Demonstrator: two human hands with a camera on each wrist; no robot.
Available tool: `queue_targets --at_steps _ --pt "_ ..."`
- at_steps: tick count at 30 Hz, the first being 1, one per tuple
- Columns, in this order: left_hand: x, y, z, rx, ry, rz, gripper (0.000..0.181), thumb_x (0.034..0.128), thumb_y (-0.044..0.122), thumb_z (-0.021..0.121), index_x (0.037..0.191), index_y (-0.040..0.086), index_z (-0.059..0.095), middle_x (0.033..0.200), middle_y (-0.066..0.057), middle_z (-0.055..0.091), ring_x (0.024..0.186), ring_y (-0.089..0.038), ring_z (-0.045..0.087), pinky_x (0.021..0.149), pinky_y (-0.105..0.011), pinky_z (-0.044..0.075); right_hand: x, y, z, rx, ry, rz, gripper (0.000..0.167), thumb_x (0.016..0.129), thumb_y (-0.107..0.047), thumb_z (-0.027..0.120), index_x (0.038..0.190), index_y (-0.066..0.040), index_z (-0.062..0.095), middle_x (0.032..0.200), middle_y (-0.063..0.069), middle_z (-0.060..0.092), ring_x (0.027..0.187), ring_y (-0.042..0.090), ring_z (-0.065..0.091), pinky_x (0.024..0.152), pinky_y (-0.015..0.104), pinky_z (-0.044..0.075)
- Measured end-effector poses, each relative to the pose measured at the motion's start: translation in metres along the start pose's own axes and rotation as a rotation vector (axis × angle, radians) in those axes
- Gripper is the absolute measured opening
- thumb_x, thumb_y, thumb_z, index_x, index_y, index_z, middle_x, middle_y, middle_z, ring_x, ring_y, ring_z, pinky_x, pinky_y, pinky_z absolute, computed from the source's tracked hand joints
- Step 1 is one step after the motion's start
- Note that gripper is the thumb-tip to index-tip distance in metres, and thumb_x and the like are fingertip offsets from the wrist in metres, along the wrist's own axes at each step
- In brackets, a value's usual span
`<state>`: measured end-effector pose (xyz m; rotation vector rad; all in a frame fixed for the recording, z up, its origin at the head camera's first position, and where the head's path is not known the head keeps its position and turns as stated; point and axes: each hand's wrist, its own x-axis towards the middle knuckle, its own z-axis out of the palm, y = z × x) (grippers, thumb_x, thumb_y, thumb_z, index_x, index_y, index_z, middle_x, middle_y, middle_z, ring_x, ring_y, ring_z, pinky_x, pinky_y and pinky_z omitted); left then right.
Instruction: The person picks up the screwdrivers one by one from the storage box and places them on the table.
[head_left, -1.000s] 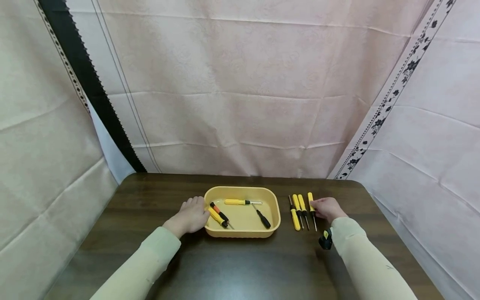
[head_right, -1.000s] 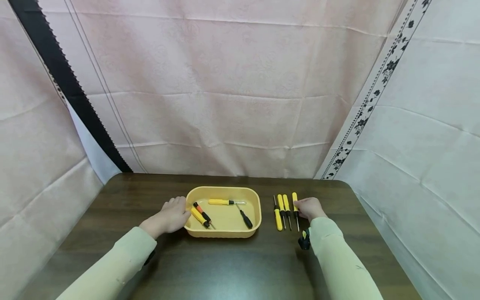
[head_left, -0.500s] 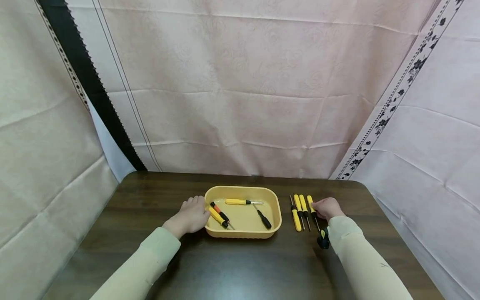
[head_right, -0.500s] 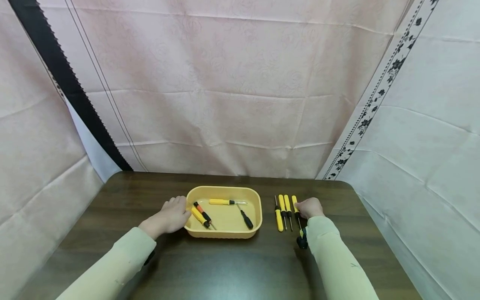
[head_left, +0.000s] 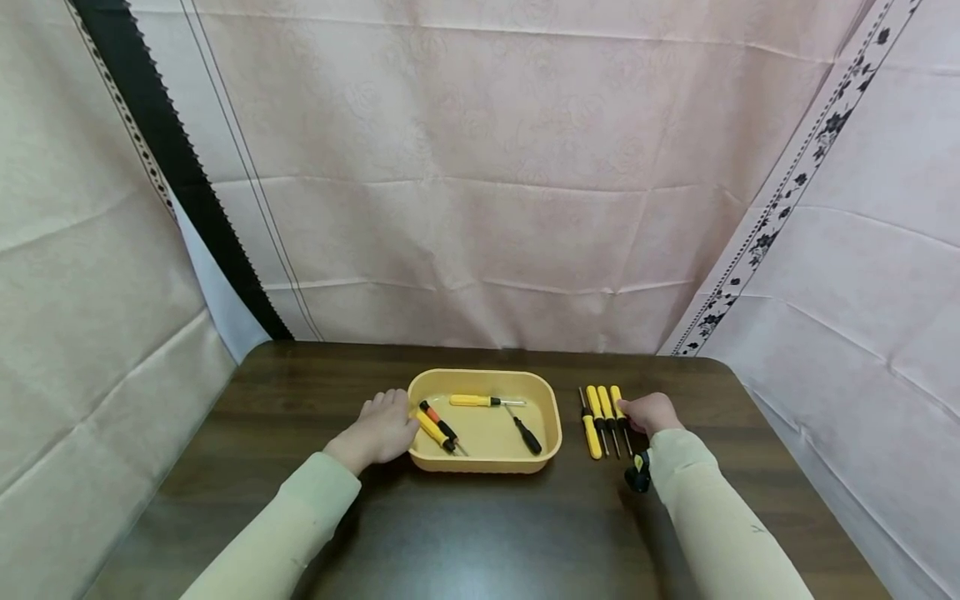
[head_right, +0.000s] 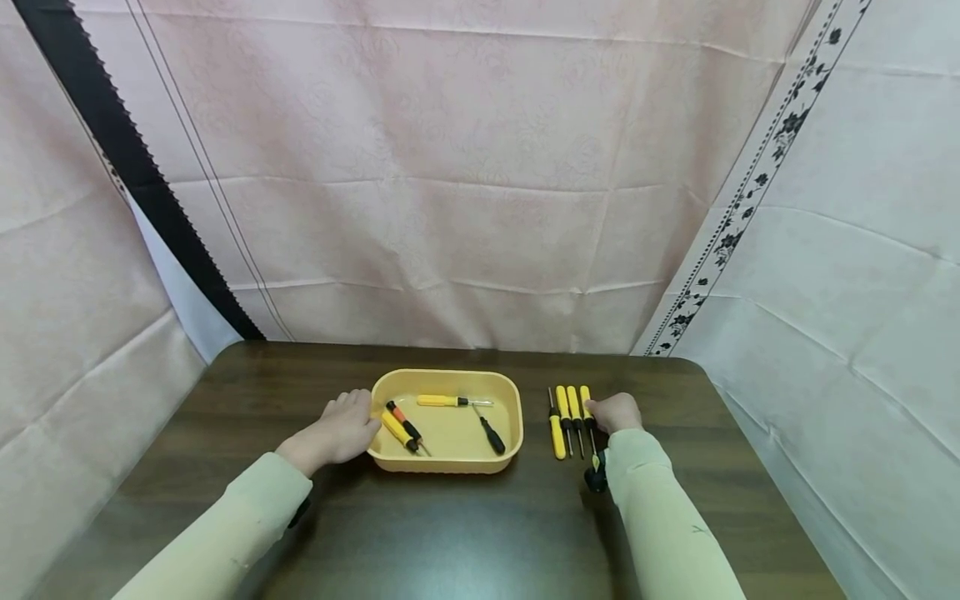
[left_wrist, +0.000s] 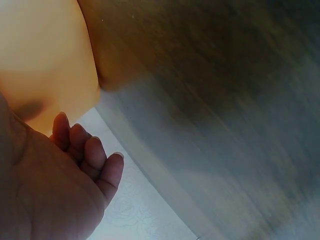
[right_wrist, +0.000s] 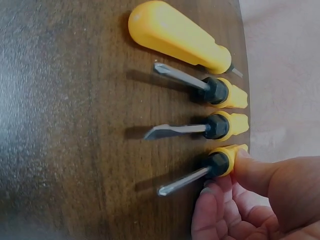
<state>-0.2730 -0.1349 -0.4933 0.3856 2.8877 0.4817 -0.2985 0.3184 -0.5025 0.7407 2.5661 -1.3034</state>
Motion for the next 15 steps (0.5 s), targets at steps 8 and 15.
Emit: queue_targets --at_steps 8,15 --pt "-0.0001 0.0000 0.0022 -0.007 -0.008 -0.004 0.042 0.0973 0.030 0.045 0.124 -0.002 0.043 0.099 -0.008 0.044 0.091 -0.026 0.038 0.084 -0.043 0.031 -0.0015 0.0003 -0.0025 -0.020 -0.020 0.014 0.039 0.093 -0.028 0.065 0.106 0.009 0.062 0.087 0.012 0.060 0.073 0.019 0.059 0.069 0.031 0.049" --pt "0.0008 0.0008 0.0014 -0.001 -0.003 -0.016 0.044 0.0975 0.031 0.045 0.125 -0.002 0.043 0.100 -0.008 0.044 0.091 -0.025 0.038 0.083 -0.042 0.031 0.0001 -0.0012 -0.0046 -0.073 -0.047 0.012 0.045 0.093 -0.033 0.063 0.109 0.008 0.063 0.094 0.014 0.061 0.080 0.024 0.059 0.077 0.038 0.047"
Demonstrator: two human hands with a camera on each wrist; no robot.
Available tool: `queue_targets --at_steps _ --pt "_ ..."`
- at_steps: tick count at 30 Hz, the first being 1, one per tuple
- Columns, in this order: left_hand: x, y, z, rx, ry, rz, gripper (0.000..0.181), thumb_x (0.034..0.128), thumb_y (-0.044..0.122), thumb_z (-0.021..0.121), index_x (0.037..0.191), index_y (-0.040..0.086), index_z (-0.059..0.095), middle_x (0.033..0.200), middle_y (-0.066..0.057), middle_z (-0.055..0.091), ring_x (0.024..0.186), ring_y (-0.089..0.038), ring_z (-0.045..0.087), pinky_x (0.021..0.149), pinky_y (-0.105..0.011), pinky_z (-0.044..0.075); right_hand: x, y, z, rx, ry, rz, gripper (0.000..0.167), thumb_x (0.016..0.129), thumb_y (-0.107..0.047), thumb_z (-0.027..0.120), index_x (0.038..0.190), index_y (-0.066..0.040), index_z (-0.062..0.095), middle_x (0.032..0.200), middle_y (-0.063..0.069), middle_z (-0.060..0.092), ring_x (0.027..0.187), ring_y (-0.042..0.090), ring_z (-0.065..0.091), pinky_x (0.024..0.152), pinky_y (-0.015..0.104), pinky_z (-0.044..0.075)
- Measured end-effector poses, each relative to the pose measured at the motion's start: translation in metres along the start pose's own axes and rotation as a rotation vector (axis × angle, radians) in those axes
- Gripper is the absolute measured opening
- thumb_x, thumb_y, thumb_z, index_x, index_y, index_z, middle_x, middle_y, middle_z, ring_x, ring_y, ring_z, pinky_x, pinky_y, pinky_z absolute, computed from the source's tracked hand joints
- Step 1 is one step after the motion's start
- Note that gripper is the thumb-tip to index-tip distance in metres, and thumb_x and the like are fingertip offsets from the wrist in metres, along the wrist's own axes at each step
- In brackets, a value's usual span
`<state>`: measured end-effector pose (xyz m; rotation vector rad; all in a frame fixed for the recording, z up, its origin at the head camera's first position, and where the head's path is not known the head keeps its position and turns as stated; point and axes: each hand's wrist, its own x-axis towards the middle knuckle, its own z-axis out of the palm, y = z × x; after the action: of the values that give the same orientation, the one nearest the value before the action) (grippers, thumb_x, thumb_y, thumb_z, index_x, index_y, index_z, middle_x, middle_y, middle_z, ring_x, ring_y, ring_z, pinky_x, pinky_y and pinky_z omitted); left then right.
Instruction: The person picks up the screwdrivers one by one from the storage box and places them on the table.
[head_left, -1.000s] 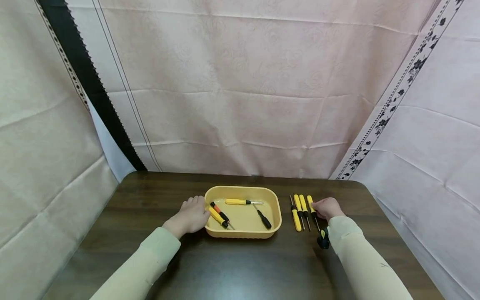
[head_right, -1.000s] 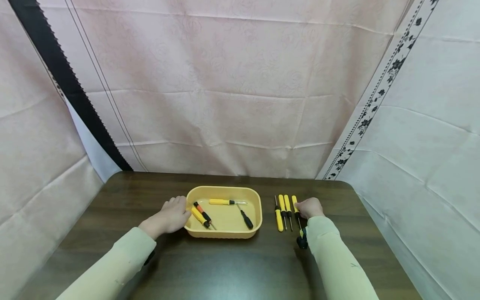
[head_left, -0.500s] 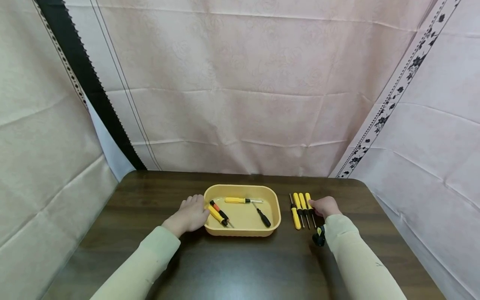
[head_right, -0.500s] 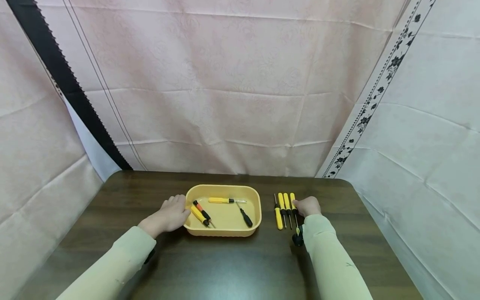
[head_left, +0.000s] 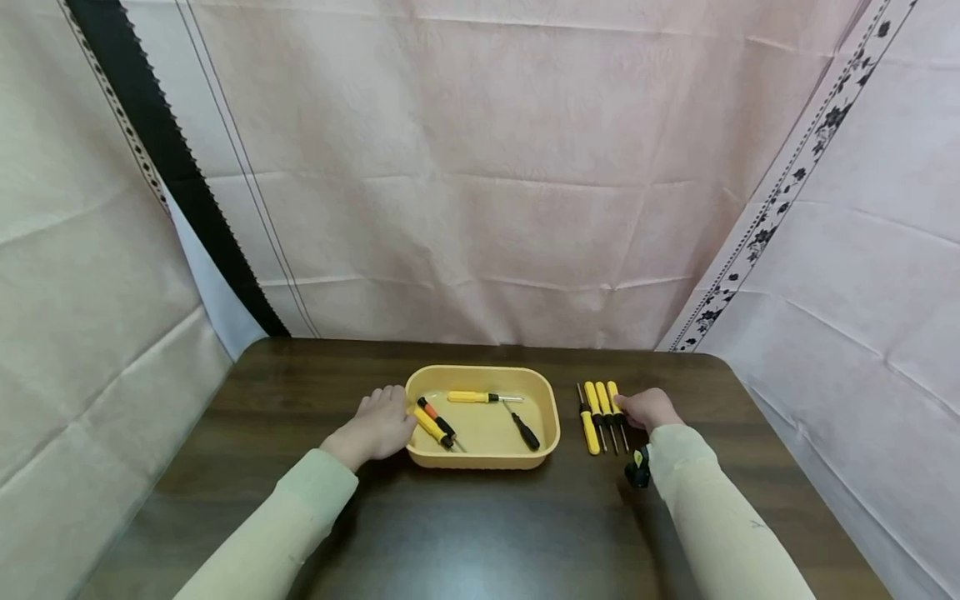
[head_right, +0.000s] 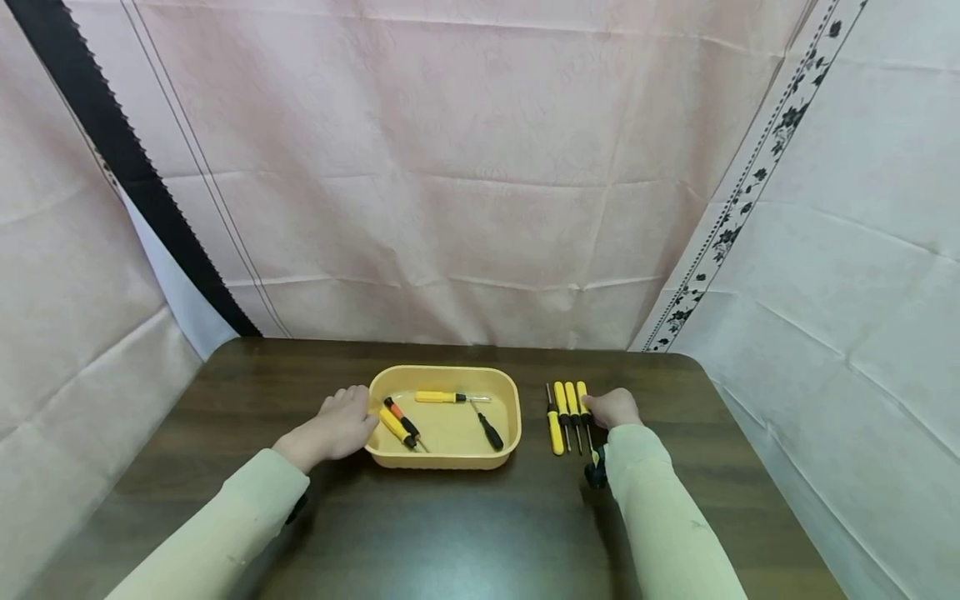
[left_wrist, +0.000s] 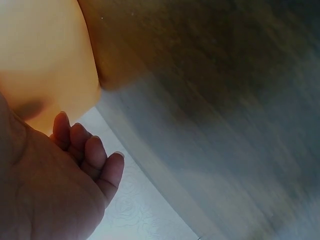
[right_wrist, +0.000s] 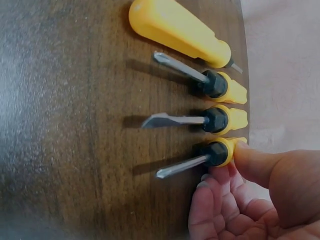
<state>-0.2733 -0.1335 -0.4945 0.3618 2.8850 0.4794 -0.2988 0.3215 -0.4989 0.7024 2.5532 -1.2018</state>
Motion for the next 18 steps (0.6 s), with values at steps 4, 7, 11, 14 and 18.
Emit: queue_targets --at_steps 4,7,11,14,18 --pt "0.0009 0.0021 -0.0038 -0.010 0.004 0.005 0.043 0.0972 0.031 0.044 0.125 -0.002 0.044 0.100 -0.008 0.045 0.091 -0.025 0.038 0.083 -0.042 0.031 0.0035 -0.0018 -0.0032 -0.018 -0.002 -0.005 0.046 0.094 -0.035 0.062 0.110 0.008 0.064 0.097 0.016 0.063 0.083 0.025 0.060 0.077 0.039 0.047" --pt "0.0018 0.0038 -0.0045 -0.014 0.005 0.012 0.043 0.0972 0.031 0.044 0.125 -0.002 0.044 0.101 -0.008 0.045 0.092 -0.025 0.038 0.084 -0.043 0.032 0.0055 -0.0012 -0.0053 -0.026 0.000 -0.010 0.045 0.094 -0.035 0.062 0.108 0.007 0.064 0.095 0.015 0.063 0.083 0.025 0.060 0.075 0.038 0.047" --pt "0.0031 0.0058 -0.0042 -0.010 0.009 0.013 0.042 0.0974 0.030 0.044 0.124 -0.002 0.044 0.099 -0.008 0.045 0.091 -0.026 0.038 0.084 -0.042 0.031 0.0063 -0.0002 -0.0074 -0.028 -0.002 -0.024 0.043 0.094 -0.035 0.061 0.105 0.006 0.065 0.096 0.015 0.064 0.083 0.024 0.062 0.075 0.037 0.047" --pt "0.0040 0.0072 -0.0052 -0.009 0.007 0.012 0.042 0.0976 0.030 0.044 0.125 -0.003 0.044 0.100 -0.008 0.044 0.091 -0.026 0.038 0.084 -0.042 0.031 0.0061 0.0002 -0.0082 -0.008 -0.007 -0.036 0.042 0.094 -0.033 0.061 0.105 0.007 0.065 0.098 0.016 0.064 0.084 0.024 0.063 0.077 0.038 0.049" --pt "0.0046 0.0090 -0.0083 0.003 0.002 0.013 0.045 0.0976 0.031 0.044 0.127 -0.003 0.043 0.102 -0.008 0.045 0.092 -0.025 0.038 0.085 -0.042 0.032 0.0044 -0.0001 -0.0088 0.021 -0.009 -0.038 0.039 0.094 -0.031 0.062 0.104 0.007 0.064 0.096 0.015 0.062 0.082 0.023 0.063 0.076 0.037 0.051"
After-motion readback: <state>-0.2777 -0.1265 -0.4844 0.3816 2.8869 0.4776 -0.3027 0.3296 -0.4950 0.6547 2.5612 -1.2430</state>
